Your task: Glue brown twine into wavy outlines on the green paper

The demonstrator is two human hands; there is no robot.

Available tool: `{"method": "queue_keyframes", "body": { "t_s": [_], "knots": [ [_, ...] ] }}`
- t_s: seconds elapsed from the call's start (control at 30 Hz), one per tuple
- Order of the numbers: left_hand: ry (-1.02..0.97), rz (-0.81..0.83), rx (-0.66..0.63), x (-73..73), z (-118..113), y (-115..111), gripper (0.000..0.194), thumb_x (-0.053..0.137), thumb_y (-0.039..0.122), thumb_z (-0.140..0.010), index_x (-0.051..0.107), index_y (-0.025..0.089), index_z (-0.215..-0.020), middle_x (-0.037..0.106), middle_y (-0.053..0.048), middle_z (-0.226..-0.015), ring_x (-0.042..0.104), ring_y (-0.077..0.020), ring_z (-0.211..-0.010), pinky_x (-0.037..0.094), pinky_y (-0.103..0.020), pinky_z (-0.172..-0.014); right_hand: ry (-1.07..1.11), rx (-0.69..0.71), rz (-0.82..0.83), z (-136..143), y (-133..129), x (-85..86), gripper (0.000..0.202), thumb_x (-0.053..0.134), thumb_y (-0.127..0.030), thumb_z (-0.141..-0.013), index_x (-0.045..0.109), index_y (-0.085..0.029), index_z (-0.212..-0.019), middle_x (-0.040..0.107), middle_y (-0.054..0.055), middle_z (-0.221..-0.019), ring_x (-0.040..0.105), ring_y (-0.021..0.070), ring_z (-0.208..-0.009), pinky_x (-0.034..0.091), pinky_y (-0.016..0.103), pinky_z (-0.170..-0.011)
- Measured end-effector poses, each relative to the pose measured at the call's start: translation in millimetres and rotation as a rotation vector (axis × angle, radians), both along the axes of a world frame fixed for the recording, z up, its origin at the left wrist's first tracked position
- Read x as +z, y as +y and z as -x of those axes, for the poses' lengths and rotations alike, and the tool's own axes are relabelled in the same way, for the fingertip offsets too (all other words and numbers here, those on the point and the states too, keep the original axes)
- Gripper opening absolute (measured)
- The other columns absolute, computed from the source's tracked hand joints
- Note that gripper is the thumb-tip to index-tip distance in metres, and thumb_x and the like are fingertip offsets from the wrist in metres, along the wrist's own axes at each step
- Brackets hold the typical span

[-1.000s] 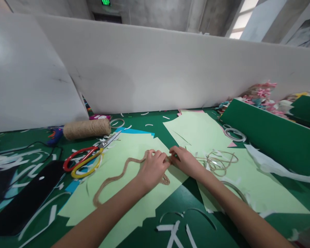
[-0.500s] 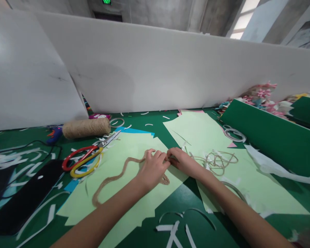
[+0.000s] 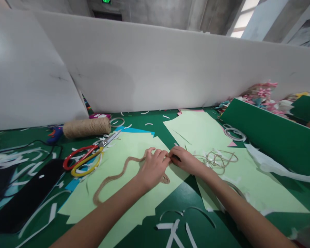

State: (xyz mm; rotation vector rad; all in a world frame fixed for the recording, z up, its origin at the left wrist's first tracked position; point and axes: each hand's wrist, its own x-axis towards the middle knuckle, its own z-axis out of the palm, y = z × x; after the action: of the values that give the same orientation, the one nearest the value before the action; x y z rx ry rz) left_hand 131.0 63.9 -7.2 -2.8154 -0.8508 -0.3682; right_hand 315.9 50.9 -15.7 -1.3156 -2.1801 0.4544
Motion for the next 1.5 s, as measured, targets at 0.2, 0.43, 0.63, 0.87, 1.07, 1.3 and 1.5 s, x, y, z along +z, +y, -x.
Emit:
{"method": "queue_keyframes", "body": {
  "t_s": [0.2, 0.43, 0.63, 0.87, 1.07, 1.3, 1.5],
  "knots": [
    [-0.024, 0.026, 0.016, 3.3, 1, 2, 0.015, 0.047, 0.025, -0.09, 0.056, 0.018, -0.101, 0.054, -0.007, -0.109, 0.046, -0.0228, -0.1, 0.024, -0.044, -0.095, -0.012, 0.005, 0.036, 0, -2, 2.6, 0.015, 0.049, -0.005, -0.081, 0.057, -0.018, -0.082, 0.055, 0.005, -0.084, 0.051, 0.0173, -0.081, 0.042, 0.029, -0.072],
    [-0.045, 0.069, -0.003, 4.4, 3, 5, 0.016, 0.046, 0.024, -0.09, 0.057, 0.02, -0.101, 0.053, -0.007, -0.108, 0.044, -0.0231, -0.102, 0.025, -0.044, -0.094, -0.022, -0.045, 0.036, 5, -3, 3.8, 0.01, 0.05, -0.008, -0.082, 0.053, -0.017, -0.078, 0.053, 0.004, -0.08, 0.05, 0.0171, -0.078, 0.04, 0.029, -0.069],
    [-0.056, 0.199, 0.001, 4.4, 4, 10, 0.016, 0.046, 0.025, -0.09, 0.058, 0.022, -0.101, 0.052, -0.005, -0.107, 0.043, -0.0234, -0.106, 0.025, -0.044, -0.095, -0.041, -0.098, -0.045, 9, -3, -4.6, 0.005, 0.051, -0.013, -0.081, 0.051, -0.017, -0.078, 0.049, 0.003, -0.078, 0.047, 0.0169, -0.075, 0.037, 0.028, -0.067],
    [-0.092, 0.25, 0.051, 19.9, 7, 19, 0.019, 0.045, 0.019, -0.09, 0.059, 0.025, -0.101, 0.055, -0.004, -0.105, 0.043, -0.023, -0.106, 0.024, -0.045, -0.096, -0.035, -0.166, -0.03, 14, -3, -7.7, 0.006, 0.052, -0.014, -0.079, 0.05, -0.017, -0.074, 0.047, 0.002, -0.077, 0.046, 0.0161, -0.075, 0.036, 0.027, -0.067],
    [-0.058, 0.338, 0.041, 18.6, 1, 45, 0.02, 0.043, 0.019, -0.092, 0.062, 0.02, -0.094, 0.059, -0.005, -0.098, 0.047, -0.0216, -0.099, 0.033, -0.035, -0.084, -0.082, -0.159, -0.038, 15, -6, -2.1, 0.005, 0.054, -0.014, -0.081, 0.058, -0.017, -0.079, 0.053, 0.003, -0.081, 0.047, 0.0155, -0.076, 0.035, 0.025, -0.068],
    [0.03, 0.44, -0.098, 11.2, -25, 73, 0.02, 0.045, 0.025, -0.089, 0.064, 0.021, -0.085, 0.064, -0.001, -0.085, 0.052, -0.0176, -0.085, 0.037, -0.027, -0.076, -0.535, -0.219, -0.26, 28, -17, 0.7, 0.008, 0.055, -0.013, -0.081, 0.062, -0.016, -0.079, 0.06, 0.005, -0.077, 0.047, 0.0189, -0.078, 0.026, 0.031, -0.068],
    [0.078, 0.499, -0.107, 20.9, -41, 73, 0.012, 0.054, 0.018, -0.079, 0.057, 0.018, -0.067, 0.061, -0.002, -0.07, 0.052, -0.0203, -0.081, 0.036, -0.027, -0.067, -0.638, -0.251, -0.228, 39, -23, 3.6, 0.016, 0.051, -0.014, -0.084, 0.064, -0.014, -0.075, 0.063, 0.007, -0.072, 0.052, 0.0189, -0.073, 0.025, 0.032, -0.067]
  ]
}}
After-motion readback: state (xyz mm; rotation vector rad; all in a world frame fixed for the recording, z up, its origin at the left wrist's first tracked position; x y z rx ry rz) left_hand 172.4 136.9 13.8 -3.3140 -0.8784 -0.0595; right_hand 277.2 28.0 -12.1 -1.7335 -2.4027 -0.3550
